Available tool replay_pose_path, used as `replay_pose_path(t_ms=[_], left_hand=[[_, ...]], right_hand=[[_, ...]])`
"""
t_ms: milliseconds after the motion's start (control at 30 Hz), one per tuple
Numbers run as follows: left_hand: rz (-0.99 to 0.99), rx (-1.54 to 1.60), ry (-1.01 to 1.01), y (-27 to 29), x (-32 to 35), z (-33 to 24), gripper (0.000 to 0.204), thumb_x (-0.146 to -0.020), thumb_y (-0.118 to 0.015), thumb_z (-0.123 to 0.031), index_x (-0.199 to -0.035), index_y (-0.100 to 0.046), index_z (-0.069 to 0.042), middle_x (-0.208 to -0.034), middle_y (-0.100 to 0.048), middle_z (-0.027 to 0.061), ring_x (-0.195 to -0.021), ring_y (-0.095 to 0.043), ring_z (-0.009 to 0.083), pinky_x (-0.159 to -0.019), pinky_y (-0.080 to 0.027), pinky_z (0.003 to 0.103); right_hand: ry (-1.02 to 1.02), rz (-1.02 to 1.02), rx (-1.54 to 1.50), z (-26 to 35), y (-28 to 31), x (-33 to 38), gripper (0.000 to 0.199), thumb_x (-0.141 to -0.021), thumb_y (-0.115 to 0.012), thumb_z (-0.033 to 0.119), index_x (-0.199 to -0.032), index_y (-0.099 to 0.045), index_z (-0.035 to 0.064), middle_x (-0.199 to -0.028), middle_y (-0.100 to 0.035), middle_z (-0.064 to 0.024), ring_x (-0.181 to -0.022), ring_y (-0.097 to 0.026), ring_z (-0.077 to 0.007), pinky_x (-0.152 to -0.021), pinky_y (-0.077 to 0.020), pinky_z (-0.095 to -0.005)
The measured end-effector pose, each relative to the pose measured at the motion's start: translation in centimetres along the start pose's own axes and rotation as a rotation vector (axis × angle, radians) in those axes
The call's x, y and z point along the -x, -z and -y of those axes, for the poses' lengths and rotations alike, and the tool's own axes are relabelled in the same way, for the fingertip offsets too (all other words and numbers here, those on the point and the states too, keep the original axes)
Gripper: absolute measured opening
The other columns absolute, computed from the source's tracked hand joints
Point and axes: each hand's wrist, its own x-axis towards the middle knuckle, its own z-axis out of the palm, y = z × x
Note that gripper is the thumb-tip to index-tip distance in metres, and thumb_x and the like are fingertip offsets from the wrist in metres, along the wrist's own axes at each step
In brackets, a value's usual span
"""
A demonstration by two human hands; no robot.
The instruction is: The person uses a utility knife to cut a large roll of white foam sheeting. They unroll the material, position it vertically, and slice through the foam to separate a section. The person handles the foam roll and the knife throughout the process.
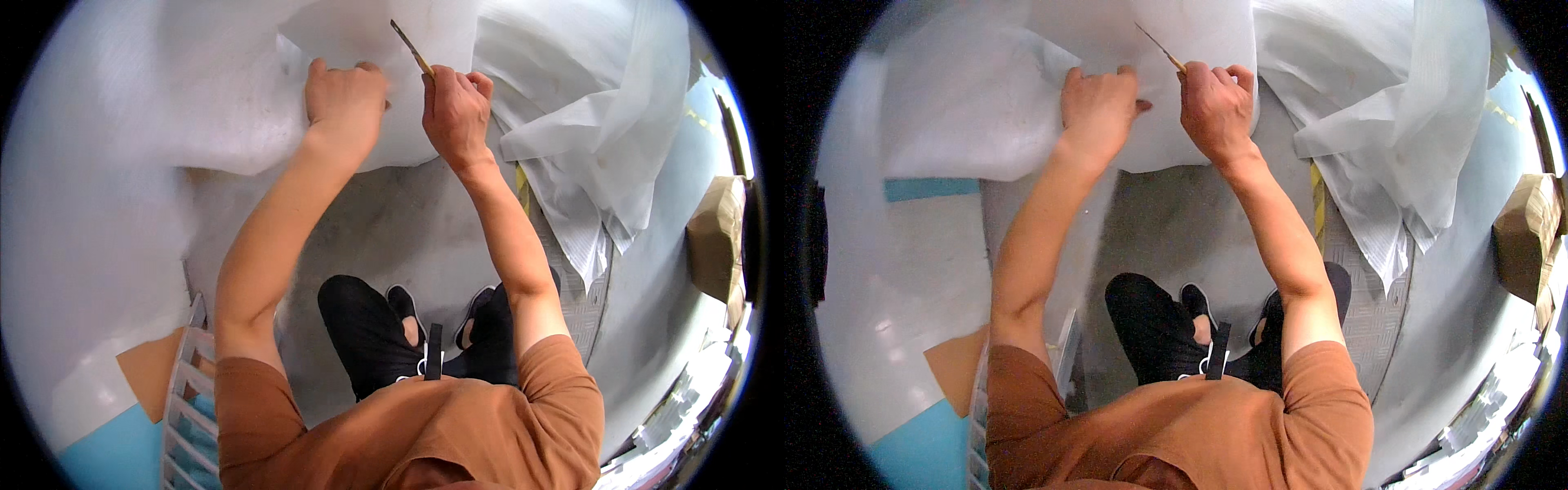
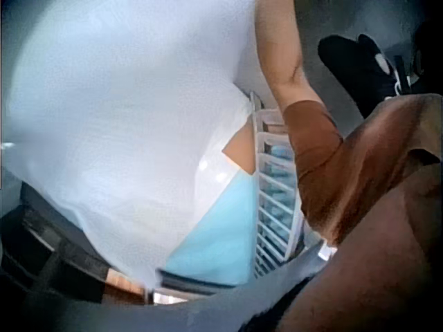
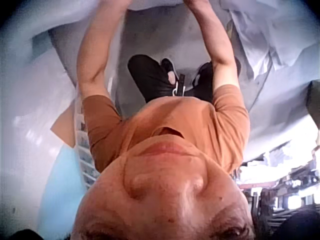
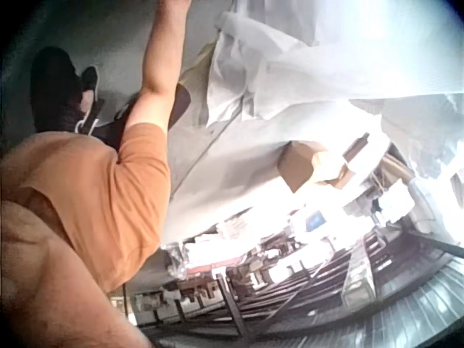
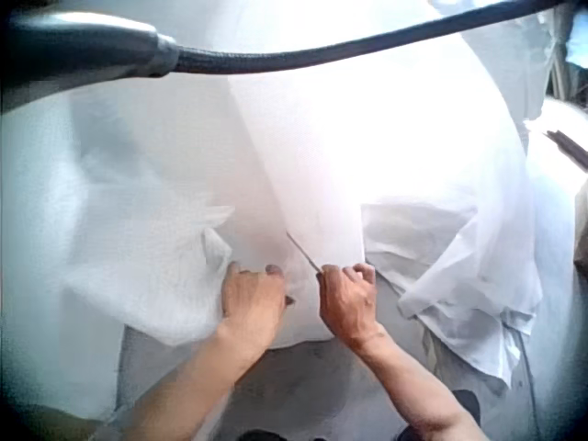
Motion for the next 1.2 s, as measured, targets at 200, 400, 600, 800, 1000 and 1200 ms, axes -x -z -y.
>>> replay_pose_path(t_ms=[200, 400, 600, 800, 1000, 1200], left_hand=[[-0.164, -0.03, -0.114, -3.6, 1.0, 0.5, 0.017, -0.083, -0.064, -0.022, -0.088, -0.069, -0.006, -0.088, -0.066, 0.0132, -0.092, -0.062, 0.0265, -0.082, -0.043, 0.042], [-0.071, 0.221, -0.204, -8.3, 5.0, 2.7, 0.018, -0.083, -0.064, -0.021, -0.085, -0.068, -0.004, -0.093, -0.062, 0.0154, -0.099, -0.058, 0.0301, -0.094, -0.04, 0.044], [0.461, 0.472, -0.055, -9.0, 8.6, 3.7, 0.026, -0.084, -0.061, -0.024, -0.087, -0.067, 0.001, -0.082, -0.064, 0.0209, -0.087, -0.061, 0.0371, -0.098, -0.04, 0.045], [0.596, 0.671, 0.1, -11.7, 14.3, 5.3, 0.035, -0.08, -0.064, -0.031, -0.086, -0.066, 0.004, -0.073, -0.064, 0.021, -0.07, -0.064, 0.0326, -0.068, -0.049, 0.039], [0.555, 0.836, 0.297, -14.6, 18.8, 5.5, 0.031, -0.079, -0.066, -0.025, -0.087, -0.066, 0.004, -0.068, -0.064, 0.0109, -0.063, -0.061, 0.0178, -0.061, -0.048, 0.035], [0.557, 0.889, 0.26, -16.4, 20.1, 6.8, 0.027, -0.078, -0.065, -0.021, -0.087, -0.067, 0.005, -0.067, -0.063, 0.0093, -0.063, -0.059, 0.0132, -0.06, -0.047, 0.032]], right_hand=[[-0.003, 0.202, 0.209, -4.9, -5.3, 10.2, 0.004, -0.087, -0.056, 0.008, -0.086, -0.053, 0.0083, -0.055, -0.053, -0.0072, -0.054, -0.056, -0.0248, -0.072, -0.0393, -0.0376], [-0.197, 0.448, 0.135, -8.4, -6.3, 24.0, 0.004, -0.087, -0.055, 0.006, -0.091, -0.055, 0.008, -0.064, -0.056, -0.0103, -0.063, -0.058, -0.0266, -0.075, -0.0403, -0.0404], [-0.228, 0.196, 0.019, -5.6, -9.6, 18.5, 0.005, -0.085, -0.057, 0.005, -0.089, -0.055, 0.0079, -0.072, -0.059, -0.0078, -0.069, -0.059, -0.0261, -0.078, -0.0402, -0.0395], [-0.414, 0.787, 0.316, -9.6, -11.8, 36.7, 0.004, -0.085, -0.057, 0.008, -0.089, -0.055, 0.0092, -0.073, -0.06, -0.0078, -0.074, -0.06, -0.0265, -0.081, -0.0398, -0.0406], [-0.111, 0.094, -0.069, -4.5, -11.4, 25.2, 0.009, -0.086, -0.058, 0.006, -0.094, -0.058, 0.009, -0.07, -0.057, -0.0046, -0.072, -0.058, -0.0252, -0.081, -0.0371, -0.0381], [-0.289, 0.553, 0.398, -8.9, -13.7, 32.2, 0.019, -0.076, -0.064, 0.008, -0.094, -0.059, 0.0097, -0.068, -0.061, -0.007, -0.076, -0.061, -0.0256, -0.079, -0.04, -0.0387]])
